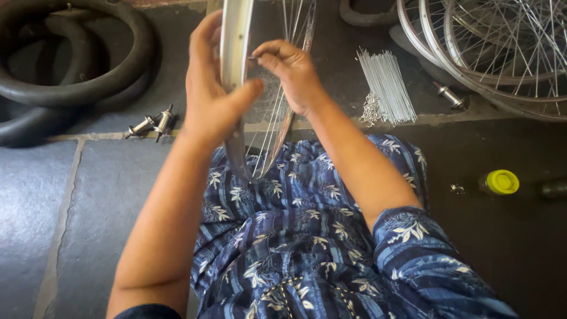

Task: The person sits on the floor with a bicycle rim across their lap and laces spokes into it, threading each spoke through the hub flange and seating its end into the rim eyelets one at a time, taking new spokes from a bundle on the floor.

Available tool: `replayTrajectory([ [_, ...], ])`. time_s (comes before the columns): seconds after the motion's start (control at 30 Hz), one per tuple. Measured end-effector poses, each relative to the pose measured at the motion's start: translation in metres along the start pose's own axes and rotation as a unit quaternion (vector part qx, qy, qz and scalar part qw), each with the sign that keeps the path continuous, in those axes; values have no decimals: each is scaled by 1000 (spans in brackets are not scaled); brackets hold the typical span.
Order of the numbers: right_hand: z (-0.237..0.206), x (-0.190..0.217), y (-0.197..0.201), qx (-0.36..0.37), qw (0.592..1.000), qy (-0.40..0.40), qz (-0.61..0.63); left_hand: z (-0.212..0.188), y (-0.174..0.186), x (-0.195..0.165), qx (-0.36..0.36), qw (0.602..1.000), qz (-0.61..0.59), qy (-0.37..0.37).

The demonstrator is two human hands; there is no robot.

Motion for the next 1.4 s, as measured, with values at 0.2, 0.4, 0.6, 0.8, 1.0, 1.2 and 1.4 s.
replayTrajectory([
  [0.2,-22,15,24,-2,992,6,-127,-2,-18,-14,72,993,-45,78],
  [0.4,-55,13,229,-249,896,-11,-367,-66,-5,4,6,996,13,87],
  [0.6,-119,-33,380,-285,712,-131,-628,-82,-8,21,-27,994,12,103],
  [0.8,-103,-98,401,-118,621,-341,-696,-68,-8,41,-19,997,-21,79],
  [1.0,-71,-141,392,-34,505,-352,-787,-63,-6,61,-38,994,-3,98],
  [1.2,-64,-170,396,-6,467,-364,-806,-61,-3,67,-37,992,-23,122],
  [1.4,-58,-169,374,-8,510,-353,-784,-57,-9,70,-7,993,-71,95],
])
Point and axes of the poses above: each hand's wrist, its own z-axis towards the middle knuckle, its own y-axis out of the back of the hand, x = y × z, the point moved 5 cm from there along z, towards the middle knuckle, and after that the axes turned 4 degrees about -y, right-handed, at the moved point
